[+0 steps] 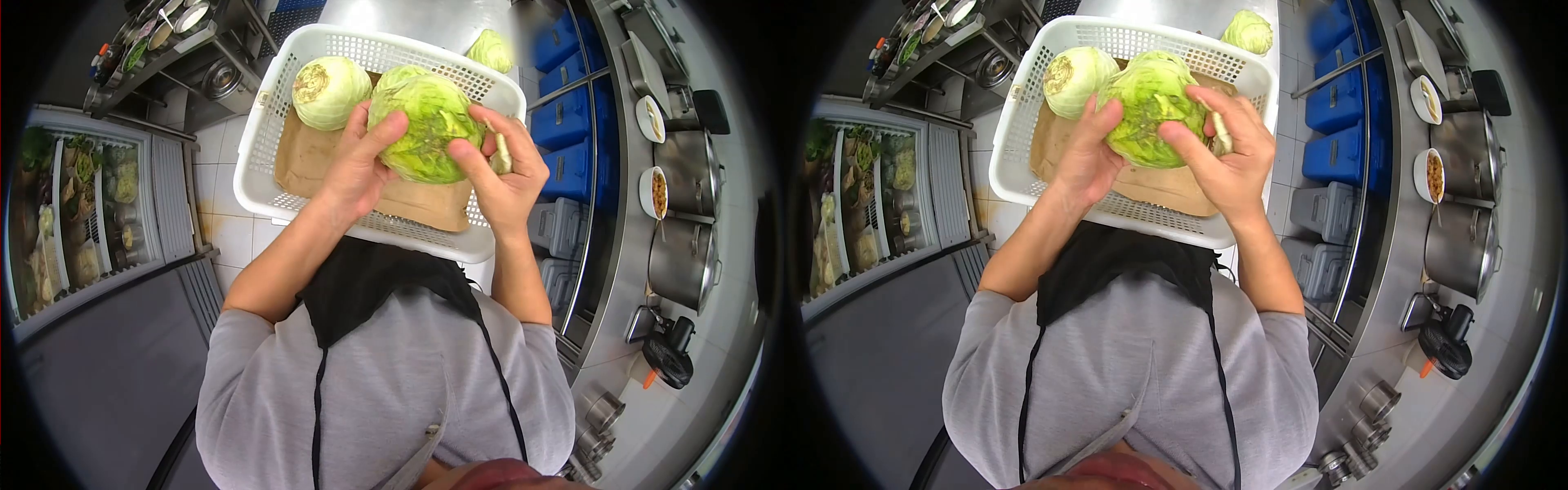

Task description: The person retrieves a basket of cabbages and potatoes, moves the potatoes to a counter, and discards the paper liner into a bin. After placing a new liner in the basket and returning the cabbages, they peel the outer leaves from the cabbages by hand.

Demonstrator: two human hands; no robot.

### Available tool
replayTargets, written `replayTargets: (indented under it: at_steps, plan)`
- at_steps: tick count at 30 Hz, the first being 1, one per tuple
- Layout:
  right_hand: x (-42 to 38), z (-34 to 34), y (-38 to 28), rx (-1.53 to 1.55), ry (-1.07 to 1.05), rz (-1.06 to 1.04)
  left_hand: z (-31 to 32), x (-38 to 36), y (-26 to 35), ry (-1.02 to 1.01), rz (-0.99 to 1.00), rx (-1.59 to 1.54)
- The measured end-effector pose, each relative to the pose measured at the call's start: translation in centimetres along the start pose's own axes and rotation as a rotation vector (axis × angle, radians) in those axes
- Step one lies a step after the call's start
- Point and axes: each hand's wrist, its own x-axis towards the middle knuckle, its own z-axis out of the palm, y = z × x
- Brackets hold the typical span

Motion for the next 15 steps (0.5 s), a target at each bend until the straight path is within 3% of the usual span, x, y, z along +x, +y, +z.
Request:
replayTargets:
  at_steps: [3, 6, 7, 9, 12, 13, 15]
  plan:
    - [-0.2, 0.0, 1.1, 0.003, 0.046, -0.09, 0.4, -0.5, 0.3, -0.022, 0.03, 0.068]
    - [0.1, 0.1, 0.6, -0.012, 0.138, -0.025, -1.0, -0.1, 0.7, -0.145, -0.065, 0.183]
    - [0.1, 0.0, 0.7, 0.013, 0.129, 0.041, -1.2, 0.1, 0.3, -0.143, -0.003, 0.181]
    - [-0.4, 0.3, 1.7, 0.231, 0.116, 0.214, -1.5, 0.5, -0.5, -0.142, 0.12, 0.178]
    - [-0.5, -0.7, 2.0, 0.667, 0.025, 0.482, -0.2, 0.0, 0.0, -0.108, 0.099, 0.036]
    - [-0.4, -1.3, 2.0, 0.831, -0.021, 0.573, -0.2, 0.1, 0.2, -0.111, 0.035, -0.035]
    - [0.2, -1.7, 1.8, 1.021, -0.023, 0.529, -0.6, 0.3, 0.6, -0.117, -0.095, -0.176]
